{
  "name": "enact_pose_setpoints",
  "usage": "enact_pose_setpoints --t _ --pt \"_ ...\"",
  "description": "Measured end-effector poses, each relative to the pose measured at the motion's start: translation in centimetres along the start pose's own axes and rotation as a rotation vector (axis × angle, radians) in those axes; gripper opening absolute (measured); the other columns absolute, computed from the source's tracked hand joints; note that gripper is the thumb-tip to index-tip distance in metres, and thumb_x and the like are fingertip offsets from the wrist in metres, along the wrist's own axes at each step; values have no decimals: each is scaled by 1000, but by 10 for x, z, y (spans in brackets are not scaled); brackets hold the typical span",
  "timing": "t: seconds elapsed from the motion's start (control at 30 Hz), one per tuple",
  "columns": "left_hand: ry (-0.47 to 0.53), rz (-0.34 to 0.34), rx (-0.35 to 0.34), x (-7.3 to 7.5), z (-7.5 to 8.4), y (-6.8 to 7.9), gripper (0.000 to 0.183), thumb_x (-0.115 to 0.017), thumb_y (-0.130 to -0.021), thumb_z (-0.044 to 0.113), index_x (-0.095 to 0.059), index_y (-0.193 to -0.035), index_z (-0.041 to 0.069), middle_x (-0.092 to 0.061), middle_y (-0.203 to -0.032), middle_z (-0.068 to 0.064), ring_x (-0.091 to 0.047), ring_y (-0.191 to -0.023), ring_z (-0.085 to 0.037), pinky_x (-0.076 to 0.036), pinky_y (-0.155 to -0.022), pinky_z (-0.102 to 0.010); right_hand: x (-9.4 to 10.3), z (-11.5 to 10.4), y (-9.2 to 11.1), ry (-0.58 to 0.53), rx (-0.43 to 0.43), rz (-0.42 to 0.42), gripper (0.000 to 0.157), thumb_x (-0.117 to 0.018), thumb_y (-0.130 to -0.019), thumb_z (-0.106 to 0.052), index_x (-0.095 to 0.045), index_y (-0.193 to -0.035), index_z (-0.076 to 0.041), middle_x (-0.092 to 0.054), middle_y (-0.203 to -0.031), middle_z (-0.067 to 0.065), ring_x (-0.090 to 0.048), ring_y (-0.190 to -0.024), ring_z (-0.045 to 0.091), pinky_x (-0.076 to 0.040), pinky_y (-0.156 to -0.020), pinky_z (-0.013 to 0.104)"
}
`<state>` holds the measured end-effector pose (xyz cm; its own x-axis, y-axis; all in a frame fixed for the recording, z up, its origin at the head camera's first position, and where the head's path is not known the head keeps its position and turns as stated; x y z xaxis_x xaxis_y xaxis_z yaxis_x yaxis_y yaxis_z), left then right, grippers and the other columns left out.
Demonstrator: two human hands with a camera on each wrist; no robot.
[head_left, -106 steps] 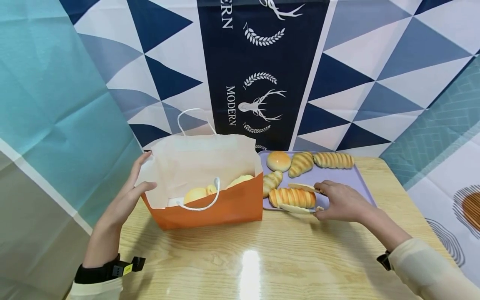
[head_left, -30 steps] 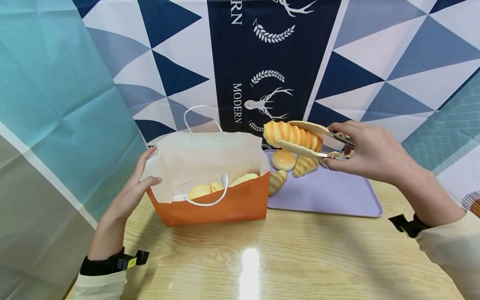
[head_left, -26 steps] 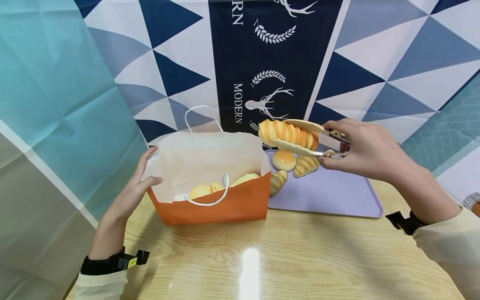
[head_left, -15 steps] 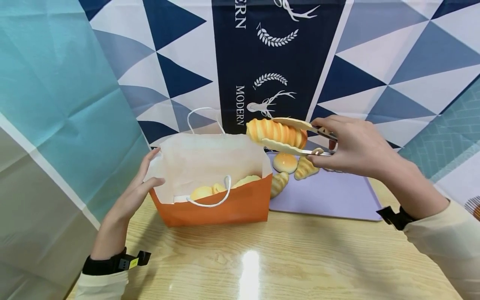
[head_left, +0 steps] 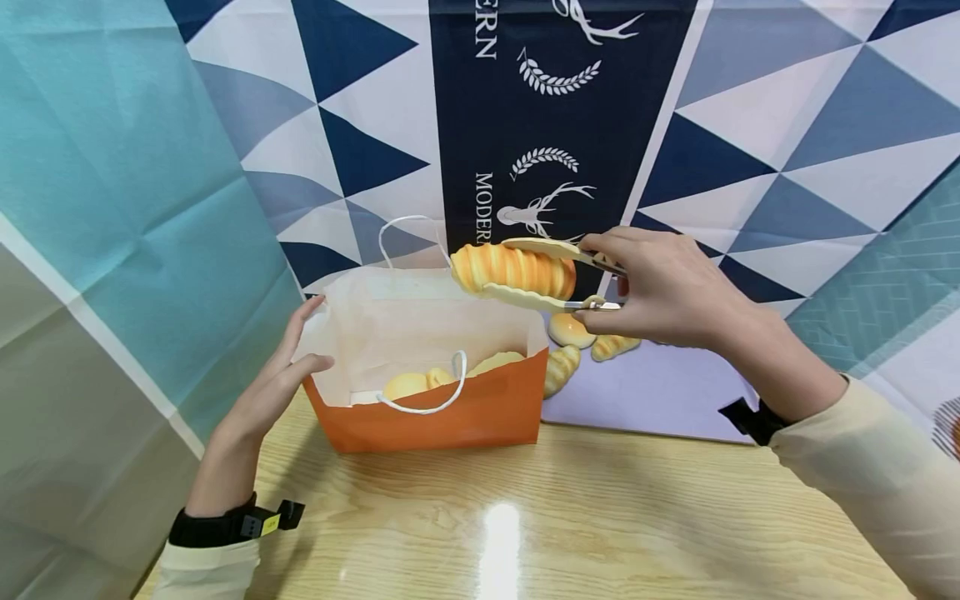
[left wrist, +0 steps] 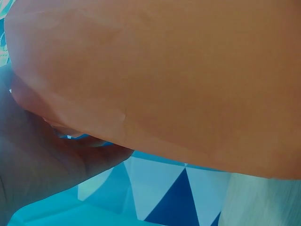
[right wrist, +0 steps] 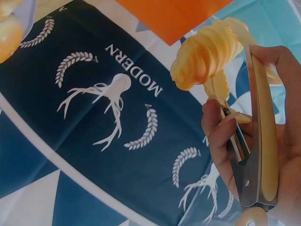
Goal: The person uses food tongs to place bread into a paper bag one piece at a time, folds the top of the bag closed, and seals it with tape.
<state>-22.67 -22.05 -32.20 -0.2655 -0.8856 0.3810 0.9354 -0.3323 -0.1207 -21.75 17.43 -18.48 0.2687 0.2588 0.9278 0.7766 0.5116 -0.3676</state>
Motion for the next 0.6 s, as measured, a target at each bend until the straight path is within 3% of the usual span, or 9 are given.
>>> enact_pose_setpoints --t 0.27,0.47,0.6 --pt "-1 0 7 0 0 1 77 -47 -99 10 -4 -160 29 7 -164 6 14 -145 -21 3 -103 -79 -9 -16 -19 -19 21 -13 71 -79 -69 -46 -63 -129 -11 -65 -109 -1 -53 -59 7 -43 -57 31" --pt "1 -6 2 0 -1 0 77 -47 -98 11 -4 -159 29 7 -164 6 12 -145 -21 2 -103 -79 -18 -28 -31 -24 41 -38 72 -78 -68 -47 -63 -129 -11 -64 -112 -3 -52 -56 6 -44 -50 29" --pt "1 -8 1 0 -1 -1 76 -47 -98 12 -5 -159 31 7 -164 6 11 -145 -21 2 -104 -78 -24 -35 -38 -24 65 -50 74 -77 -68 -48 -63 -129 -9 -66 -115 0 -57 -69 12 -49 -59 35"
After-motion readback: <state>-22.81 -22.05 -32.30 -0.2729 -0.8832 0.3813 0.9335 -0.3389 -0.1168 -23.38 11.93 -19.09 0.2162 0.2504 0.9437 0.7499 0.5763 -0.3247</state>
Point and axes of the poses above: each hand's wrist, its own y-axis away from the middle knuckle, its own x-axis out of the back of the hand, z = x × y, the point moved 6 cm from there along -y, towards the middle knuckle
